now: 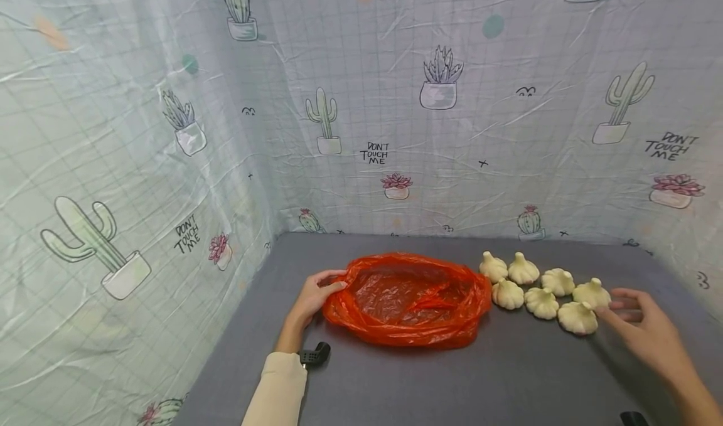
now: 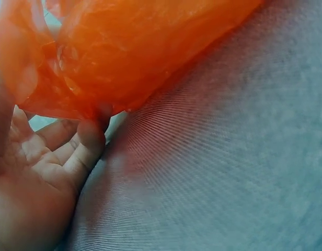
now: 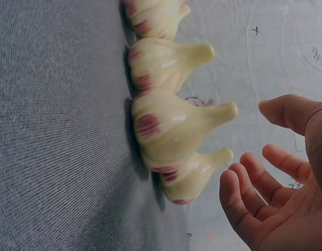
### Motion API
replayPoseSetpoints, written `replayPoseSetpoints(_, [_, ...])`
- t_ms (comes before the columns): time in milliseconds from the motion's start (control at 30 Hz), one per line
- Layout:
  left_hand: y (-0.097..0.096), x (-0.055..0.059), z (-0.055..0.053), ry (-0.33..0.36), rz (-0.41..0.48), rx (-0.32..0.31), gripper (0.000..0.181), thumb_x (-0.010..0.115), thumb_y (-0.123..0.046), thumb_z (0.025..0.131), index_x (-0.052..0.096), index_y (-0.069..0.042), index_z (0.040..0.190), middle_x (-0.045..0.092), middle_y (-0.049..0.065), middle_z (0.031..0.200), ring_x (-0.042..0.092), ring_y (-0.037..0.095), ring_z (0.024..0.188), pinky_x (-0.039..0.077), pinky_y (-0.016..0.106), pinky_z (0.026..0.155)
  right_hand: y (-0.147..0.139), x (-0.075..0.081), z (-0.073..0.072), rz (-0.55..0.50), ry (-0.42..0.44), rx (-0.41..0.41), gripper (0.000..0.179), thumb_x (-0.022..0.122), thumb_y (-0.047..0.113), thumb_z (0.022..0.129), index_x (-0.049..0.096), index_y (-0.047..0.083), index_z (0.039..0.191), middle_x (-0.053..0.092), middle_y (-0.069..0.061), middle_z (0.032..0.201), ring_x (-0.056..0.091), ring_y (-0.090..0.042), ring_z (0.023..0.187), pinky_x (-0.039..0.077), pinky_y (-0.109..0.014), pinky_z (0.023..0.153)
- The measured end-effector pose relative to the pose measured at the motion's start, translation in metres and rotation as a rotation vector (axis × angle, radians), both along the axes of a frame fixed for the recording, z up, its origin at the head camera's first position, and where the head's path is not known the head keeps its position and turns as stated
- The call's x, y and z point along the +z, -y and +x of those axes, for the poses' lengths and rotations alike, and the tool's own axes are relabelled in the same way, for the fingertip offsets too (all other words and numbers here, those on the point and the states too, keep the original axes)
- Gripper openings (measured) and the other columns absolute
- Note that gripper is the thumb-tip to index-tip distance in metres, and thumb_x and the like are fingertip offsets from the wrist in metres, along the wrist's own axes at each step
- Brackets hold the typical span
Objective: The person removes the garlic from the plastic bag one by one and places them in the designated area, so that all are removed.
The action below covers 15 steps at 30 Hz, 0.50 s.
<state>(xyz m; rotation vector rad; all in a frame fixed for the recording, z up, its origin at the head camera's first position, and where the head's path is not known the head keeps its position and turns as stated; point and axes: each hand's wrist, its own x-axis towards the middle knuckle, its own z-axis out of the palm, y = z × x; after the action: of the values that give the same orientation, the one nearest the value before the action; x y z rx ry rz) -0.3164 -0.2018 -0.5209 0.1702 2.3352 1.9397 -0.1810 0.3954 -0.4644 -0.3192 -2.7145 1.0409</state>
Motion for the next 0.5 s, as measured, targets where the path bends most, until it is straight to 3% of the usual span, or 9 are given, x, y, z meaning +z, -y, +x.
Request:
replayPoseSetpoints(100, [0.001,0.005,0.001,-0.026,-0.049,-0.009,0.037,0.079,-0.028,0.09,0.074,-0.016,0.124,0.073,0.012,0.119,0.07,0.018,0.09,0.06,0.031,0.076,0.003,0.002,0.001,0.011,-0.006,0.009,0.072,0.061,0.041,0.102,0.036,-0.01,0.147,0.052,-0.035,0.128,0.051,-0.01,0.089,0.044,-0.022,0.057])
replayPoseSetpoints(233, [0.007,0.02,0.007,-0.078,-0.237,-0.039,0.039,0.076,-0.026,0.093,0.071,-0.014,0.129,0.071,0.015,0.124,0.069,0.024,0.101,0.059,0.034,0.079,0.01,0.009,0.0,0.047,-0.004,0.074,0.067,0.061,0.041,0.102,0.042,-0.009,0.143,0.056,-0.034,0.125,0.058,-0.037,0.097,0.045,-0.026,0.059])
replayPoseSetpoints(333, [0.01,0.039,0.015,-0.092,-0.424,-0.054,0.042,0.073,-0.027,0.095,0.067,-0.014,0.134,0.07,0.016,0.127,0.069,0.03,0.11,0.059,0.042,0.086,0.015,0.014,-0.001,0.081,-0.004,0.17,0.057,0.062,0.038,0.102,0.05,-0.006,0.137,0.062,-0.028,0.117,0.063,-0.014,0.091,0.047,-0.027,0.06])
replayPoseSetpoints(433, [0.01,0.061,0.024,-0.097,-0.588,-0.078,0.045,0.072,-0.03,0.095,0.066,-0.013,0.136,0.069,0.018,0.128,0.069,0.034,0.113,0.057,0.049,0.092,0.023,0.019,-0.003,0.108,-0.012,0.273,0.047,0.064,0.033,0.102,0.057,-0.002,0.132,0.066,-0.018,0.111,0.053,0.011,0.082,0.048,-0.026,0.06])
replayPoseSetpoints(500, [0.007,0.077,0.029,-0.101,-0.692,-0.118,0.046,0.071,-0.03,0.095,0.065,-0.013,0.137,0.069,0.019,0.128,0.068,0.034,0.113,0.056,0.051,0.092,0.029,0.022,-0.006,0.119,-0.011,0.333,0.042,0.065,0.031,0.102,0.06,0.0,0.129,0.067,-0.013,0.11,0.051,0.015,0.081,0.048,-0.026,0.061])
